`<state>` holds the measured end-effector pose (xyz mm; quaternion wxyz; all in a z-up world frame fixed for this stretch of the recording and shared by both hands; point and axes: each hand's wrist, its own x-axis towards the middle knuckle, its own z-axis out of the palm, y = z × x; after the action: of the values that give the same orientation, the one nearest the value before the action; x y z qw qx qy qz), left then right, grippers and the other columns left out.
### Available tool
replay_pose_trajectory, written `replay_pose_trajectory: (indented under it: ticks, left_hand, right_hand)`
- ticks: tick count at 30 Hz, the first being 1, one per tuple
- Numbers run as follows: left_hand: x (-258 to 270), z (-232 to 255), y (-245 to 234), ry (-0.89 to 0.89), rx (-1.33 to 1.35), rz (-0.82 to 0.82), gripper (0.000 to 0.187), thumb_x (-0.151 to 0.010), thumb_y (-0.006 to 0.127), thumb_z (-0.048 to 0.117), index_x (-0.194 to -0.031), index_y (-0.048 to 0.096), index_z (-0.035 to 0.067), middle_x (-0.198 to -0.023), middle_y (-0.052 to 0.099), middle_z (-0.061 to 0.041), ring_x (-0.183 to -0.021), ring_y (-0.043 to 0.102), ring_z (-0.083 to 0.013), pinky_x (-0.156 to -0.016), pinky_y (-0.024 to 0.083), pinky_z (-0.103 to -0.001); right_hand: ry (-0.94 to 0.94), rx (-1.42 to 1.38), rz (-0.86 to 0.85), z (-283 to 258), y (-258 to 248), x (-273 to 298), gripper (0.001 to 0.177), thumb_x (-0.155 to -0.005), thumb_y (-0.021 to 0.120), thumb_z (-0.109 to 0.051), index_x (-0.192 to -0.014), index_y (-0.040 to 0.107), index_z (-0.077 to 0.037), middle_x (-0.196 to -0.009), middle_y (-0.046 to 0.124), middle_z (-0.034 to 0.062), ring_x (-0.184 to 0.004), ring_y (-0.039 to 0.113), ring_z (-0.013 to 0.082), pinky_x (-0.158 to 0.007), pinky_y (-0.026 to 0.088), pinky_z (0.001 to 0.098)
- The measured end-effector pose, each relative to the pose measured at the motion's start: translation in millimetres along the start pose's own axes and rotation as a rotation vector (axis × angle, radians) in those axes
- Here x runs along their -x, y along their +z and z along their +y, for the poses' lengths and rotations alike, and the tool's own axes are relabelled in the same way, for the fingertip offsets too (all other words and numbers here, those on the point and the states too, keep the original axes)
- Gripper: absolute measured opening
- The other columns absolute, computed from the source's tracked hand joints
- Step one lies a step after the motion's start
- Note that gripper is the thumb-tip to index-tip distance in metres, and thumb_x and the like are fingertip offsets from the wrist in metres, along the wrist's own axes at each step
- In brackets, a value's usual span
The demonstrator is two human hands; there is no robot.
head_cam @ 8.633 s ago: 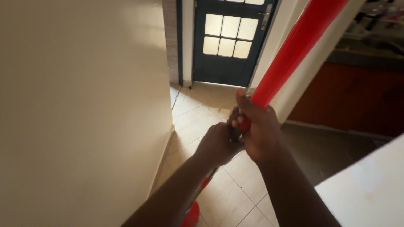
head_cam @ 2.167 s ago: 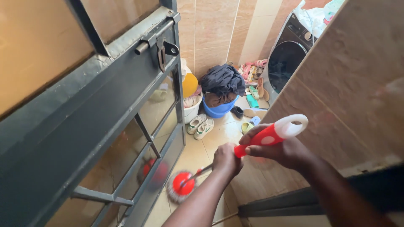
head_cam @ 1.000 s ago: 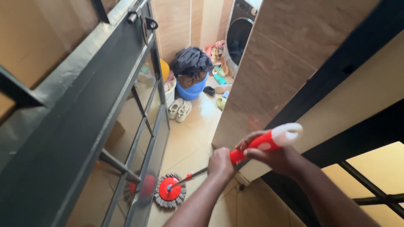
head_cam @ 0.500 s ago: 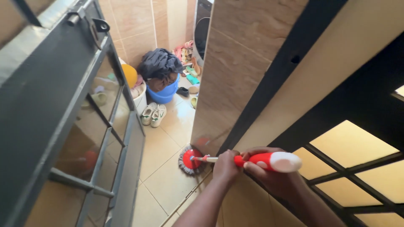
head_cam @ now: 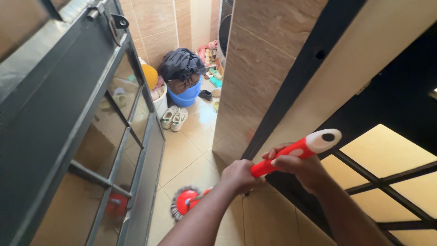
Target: Mopping the floor in a hallway and living room area using a spin mop.
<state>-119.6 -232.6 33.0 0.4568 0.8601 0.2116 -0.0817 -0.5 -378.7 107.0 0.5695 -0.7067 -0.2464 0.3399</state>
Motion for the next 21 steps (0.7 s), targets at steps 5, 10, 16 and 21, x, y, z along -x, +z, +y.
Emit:
replay_pose_trajectory:
  ticks: [5, 10, 16, 21]
  left_hand:
    - [35.4, -31.5, 17.0, -0.117, -0.103, 0.044, 0.035, -0.078, 0.079, 0.042, -0.103, 0.076, 0.018, -0.102, 0.074, -0.012, -0.101, 0.071, -0.0326, -0.087, 0.056, -0.046]
    - [61.8, -51.2, 68.5, -0.246, -0.146, 0.16, 0.024, -0.084, 0.075, 0.036, -0.095, 0.076, 0.015, -0.101, 0.073, -0.013, -0.099, 0.07, -0.0334, -0.088, 0.056, -0.046]
    - [71.9, -18.0, 109.9, -0.339, -0.013, 0.457, 0.014, -0.081, 0.075, 0.023, -0.087, 0.073, 0.011, -0.097, 0.072, -0.015, -0.096, 0.069, -0.0369, -0.085, 0.055, -0.048]
    - [77.0, 26.8, 124.4, -0.247, 0.173, 0.547, 0.012, -0.083, 0.074, 0.022, -0.085, 0.075, 0.01, -0.092, 0.072, -0.019, -0.093, 0.068, -0.0407, -0.082, 0.055, -0.05]
  right_hand:
    - [0.078, -0.08, -0.147, 46.2, 26.0, 3.2, 0.018, -0.068, 0.075, -0.004, -0.085, 0.075, 0.001, -0.101, 0.08, 0.017, -0.096, 0.076, 0.0278, -0.086, 0.061, 0.0406]
    - [0.048, 0.047, -0.318, 44.6, 35.0, 43.9, 0.017, -0.072, 0.078, -0.004, -0.088, 0.073, 0.001, -0.1, 0.08, 0.0163, -0.097, 0.076, 0.0248, -0.084, 0.062, 0.0415]
    - [-0.139, 0.399, -0.515, 0.7, 12.3, 79.6, 0.018, -0.075, 0.079, -0.007, -0.093, 0.076, -0.005, -0.099, 0.083, 0.0054, -0.092, 0.076, 0.0157, -0.086, 0.062, 0.0317]
    - [-0.251, 0.368, -0.589, -1.8, -20.9, 93.1, 0.021, -0.075, 0.076, -0.003, -0.097, 0.076, -0.004, -0.095, 0.081, 0.0071, -0.089, 0.074, 0.0131, -0.081, 0.061, 0.0289]
